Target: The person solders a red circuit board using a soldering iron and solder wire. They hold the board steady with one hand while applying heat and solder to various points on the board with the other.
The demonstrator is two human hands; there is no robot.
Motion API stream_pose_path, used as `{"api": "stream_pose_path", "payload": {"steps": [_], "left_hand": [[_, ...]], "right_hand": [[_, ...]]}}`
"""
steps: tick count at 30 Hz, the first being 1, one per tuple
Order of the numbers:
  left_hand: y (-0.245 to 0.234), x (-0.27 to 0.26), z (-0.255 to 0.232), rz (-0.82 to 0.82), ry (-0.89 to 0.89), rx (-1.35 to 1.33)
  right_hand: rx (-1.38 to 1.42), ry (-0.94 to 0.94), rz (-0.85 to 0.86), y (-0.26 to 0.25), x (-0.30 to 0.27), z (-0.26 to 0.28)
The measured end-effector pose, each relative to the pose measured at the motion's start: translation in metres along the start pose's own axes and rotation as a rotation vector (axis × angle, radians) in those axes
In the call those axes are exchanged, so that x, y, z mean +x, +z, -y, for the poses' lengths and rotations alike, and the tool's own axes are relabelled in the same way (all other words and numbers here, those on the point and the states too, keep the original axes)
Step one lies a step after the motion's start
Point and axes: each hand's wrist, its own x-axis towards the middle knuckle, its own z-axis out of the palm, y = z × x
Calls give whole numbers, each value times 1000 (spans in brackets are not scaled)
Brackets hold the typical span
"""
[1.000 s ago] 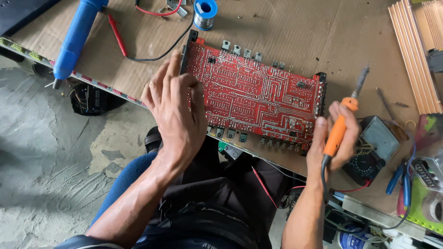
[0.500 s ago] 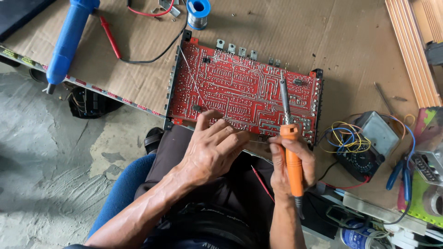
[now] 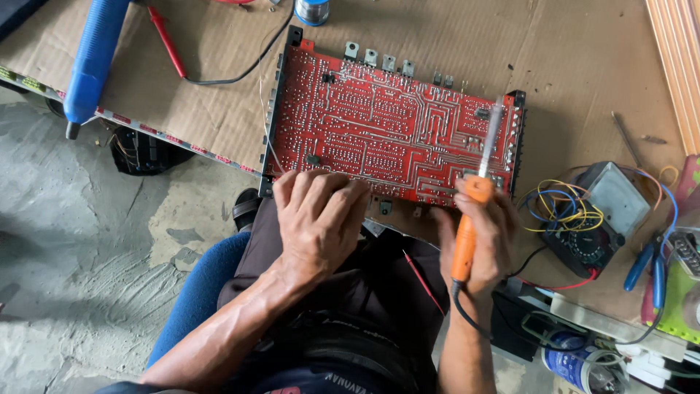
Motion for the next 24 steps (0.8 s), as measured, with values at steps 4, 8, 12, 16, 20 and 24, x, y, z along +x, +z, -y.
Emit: {"api": "stream_pose_path", "payload": {"steps": [4,8,12,16,20,24], "left_hand": [[-9,-10,8,30,30,43],[-10,-17,7,42,38,15],[-11,-16,4,38,27,41],[-9,-17,-5,25,8,42],[-6,-17,-21,9,-14,15],[-4,-23,-30,27,1,-11]], "right_hand": [[41,91,-10,-16,-7,-21],[149,137,47,-20,-16,-36],[218,153,39,-14,-24,-43],[196,143,20,-15,-17,-31],[268,99,-36,-17,-10,-5],[621,319,-169,-15,-35,1]]}}
